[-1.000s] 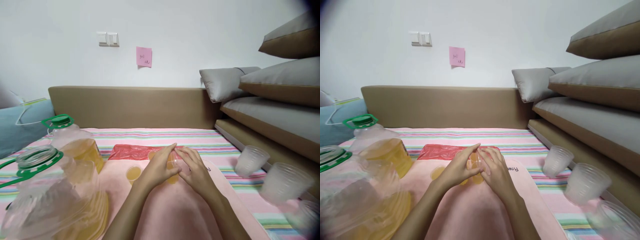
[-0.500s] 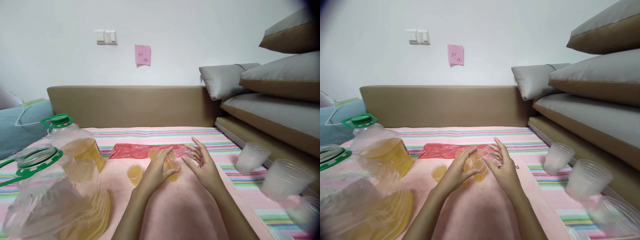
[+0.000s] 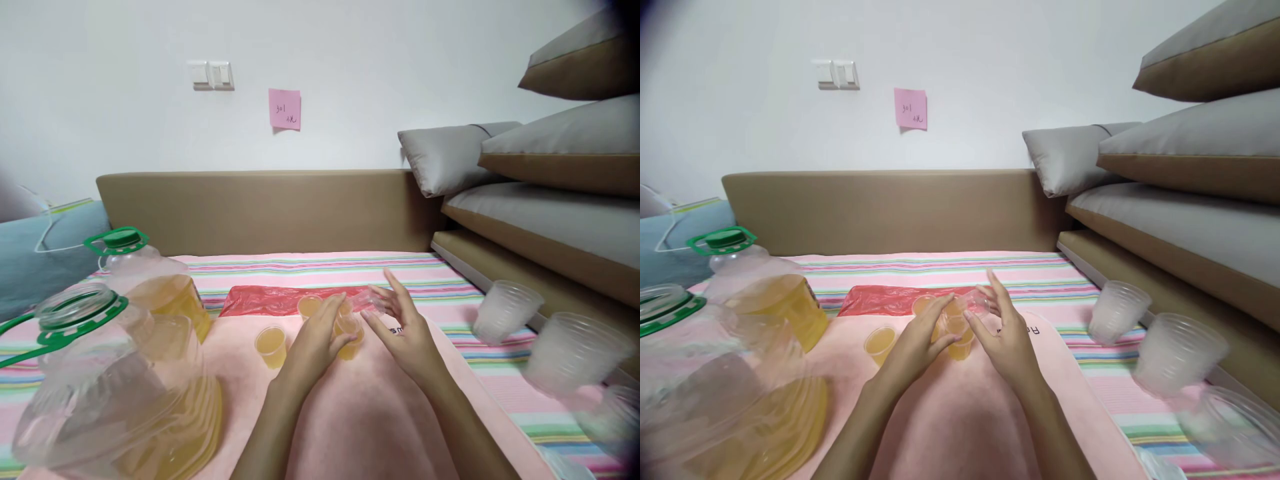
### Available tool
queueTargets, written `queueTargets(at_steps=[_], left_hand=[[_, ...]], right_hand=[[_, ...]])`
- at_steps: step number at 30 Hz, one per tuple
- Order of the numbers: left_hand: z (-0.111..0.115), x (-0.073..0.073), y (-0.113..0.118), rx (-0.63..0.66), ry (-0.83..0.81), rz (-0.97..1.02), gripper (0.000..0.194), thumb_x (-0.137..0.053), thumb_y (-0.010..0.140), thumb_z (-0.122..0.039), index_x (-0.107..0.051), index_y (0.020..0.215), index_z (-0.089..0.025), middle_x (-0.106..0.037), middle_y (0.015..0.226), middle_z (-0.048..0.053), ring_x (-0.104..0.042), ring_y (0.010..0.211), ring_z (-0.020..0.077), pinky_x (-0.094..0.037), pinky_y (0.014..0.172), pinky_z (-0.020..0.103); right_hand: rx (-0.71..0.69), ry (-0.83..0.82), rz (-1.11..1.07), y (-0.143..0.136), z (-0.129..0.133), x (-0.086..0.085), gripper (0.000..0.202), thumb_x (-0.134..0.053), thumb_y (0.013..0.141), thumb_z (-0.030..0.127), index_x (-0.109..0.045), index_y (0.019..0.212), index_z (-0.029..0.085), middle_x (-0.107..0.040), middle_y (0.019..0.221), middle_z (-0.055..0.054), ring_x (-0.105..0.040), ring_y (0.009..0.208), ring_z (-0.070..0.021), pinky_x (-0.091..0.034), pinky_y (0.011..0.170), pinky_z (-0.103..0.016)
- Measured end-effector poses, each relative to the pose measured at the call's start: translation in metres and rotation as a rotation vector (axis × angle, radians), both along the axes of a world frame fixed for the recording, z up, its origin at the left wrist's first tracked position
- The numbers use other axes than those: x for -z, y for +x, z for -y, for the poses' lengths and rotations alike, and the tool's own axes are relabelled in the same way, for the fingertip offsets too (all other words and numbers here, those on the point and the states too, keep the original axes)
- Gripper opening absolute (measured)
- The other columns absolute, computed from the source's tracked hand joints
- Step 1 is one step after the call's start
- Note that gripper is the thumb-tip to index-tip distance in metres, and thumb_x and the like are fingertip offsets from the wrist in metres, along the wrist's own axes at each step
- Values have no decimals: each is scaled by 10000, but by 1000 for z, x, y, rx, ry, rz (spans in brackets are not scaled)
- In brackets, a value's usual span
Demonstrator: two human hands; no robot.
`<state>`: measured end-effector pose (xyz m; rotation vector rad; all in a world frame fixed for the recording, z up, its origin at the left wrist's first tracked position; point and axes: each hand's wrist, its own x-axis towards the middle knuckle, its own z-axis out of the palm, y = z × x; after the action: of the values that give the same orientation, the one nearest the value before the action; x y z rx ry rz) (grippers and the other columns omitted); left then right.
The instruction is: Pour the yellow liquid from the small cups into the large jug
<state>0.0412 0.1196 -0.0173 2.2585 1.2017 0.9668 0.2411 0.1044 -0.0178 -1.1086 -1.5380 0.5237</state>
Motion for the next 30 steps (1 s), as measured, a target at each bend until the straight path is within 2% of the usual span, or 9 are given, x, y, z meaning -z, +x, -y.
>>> queueTargets(at_steps=[3, 7, 8, 12, 15, 19, 22, 26, 30], left_hand=[[-1, 3, 1, -11, 26, -2, 635, -691, 947, -236, -430, 1526, -253, -507, 1598, 138, -493, 1474, 332, -439, 1194, 543], [-3, 6, 1, -21, 59, 2, 626, -691, 947, -226, -437, 1517, -266, -509, 1593, 138, -489, 1477, 337, -427, 1203, 566], [-3, 7, 2, -24, 65, 4, 620, -689, 950, -229, -438, 1515, -268, -511, 1589, 139, -491, 1475, 338, -426, 1203, 571], [-2, 6, 3, -21, 71, 6, 589, -676, 962, -232, -447, 1503, -268, -535, 1562, 132, -527, 1441, 329, -451, 1185, 555], [0, 4, 5, -19, 71, 5, 574, -670, 969, -231, -445, 1496, -264, -537, 1558, 124, -531, 1436, 317, -461, 1180, 533], [1, 4, 5, -16, 76, 6, 573, -670, 971, -229, -438, 1495, -254, -535, 1556, 128, -525, 1440, 315, -459, 1181, 526], [0, 4, 4, -15, 76, 10, 578, -668, 975, -236, -429, 1501, -253, -517, 1570, 137, -507, 1454, 321, -449, 1186, 537], [0, 4, 2, -13, 58, 11, 592, -675, 968, -227, -428, 1505, -255, -539, 1549, 136, -541, 1421, 318, -473, 1160, 532], [0, 3, 1, -34, 32, 8, 669, -726, 932, -230, -412, 1522, -244, -533, 1559, 144, -542, 1419, 337, -480, 1148, 554]], right_hand=[[1, 2, 26, -3, 2, 0, 618, -663, 972, 447, -462, 1552, 378, -594, 1512, -80, -579, 1380, -290, -452, 1159, -554], [82, 56, -49, -7, 4, 2, 907, -661, 970, 475, -84, 1669, 437, -458, 1630, -78, -485, 1465, -286, -406, 1187, -598], [107, 74, -60, -7, 4, 2, 875, -648, 977, 487, -110, 1666, 443, -425, 1650, -72, -472, 1474, -285, -398, 1195, -594], [101, 51, 20, -4, 6, -1, 467, -552, 1024, 516, -558, 1480, 417, -447, 1624, -35, -465, 1471, -293, -386, 1212, -562], [101, 29, -30, -2, 6, -3, 510, -525, 1032, 535, -490, 1530, 436, -454, 1618, -34, -523, 1414, -291, -460, 1152, -558], [64, 21, -2, -4, 6, -2, 504, -565, 1016, 526, -520, 1507, 421, -471, 1604, -42, -534, 1407, -293, -476, 1139, -539], [71, 45, -47, -5, 5, -1, 589, -584, 1015, 488, -412, 1574, 419, -451, 1622, -57, -570, 1372, -275, -483, 1135, -526], [21, 57, 23, -6, 3, 0, 379, -605, 1013, 443, -650, 1378, 350, -603, 1482, -57, -585, 1352, -269, -481, 1142, -494], [25, 38, -53, -9, 2, 1, 522, -647, 994, 433, -531, 1498, 363, -625, 1465, -68, -621, 1313, -260, -502, 1127, -502]])
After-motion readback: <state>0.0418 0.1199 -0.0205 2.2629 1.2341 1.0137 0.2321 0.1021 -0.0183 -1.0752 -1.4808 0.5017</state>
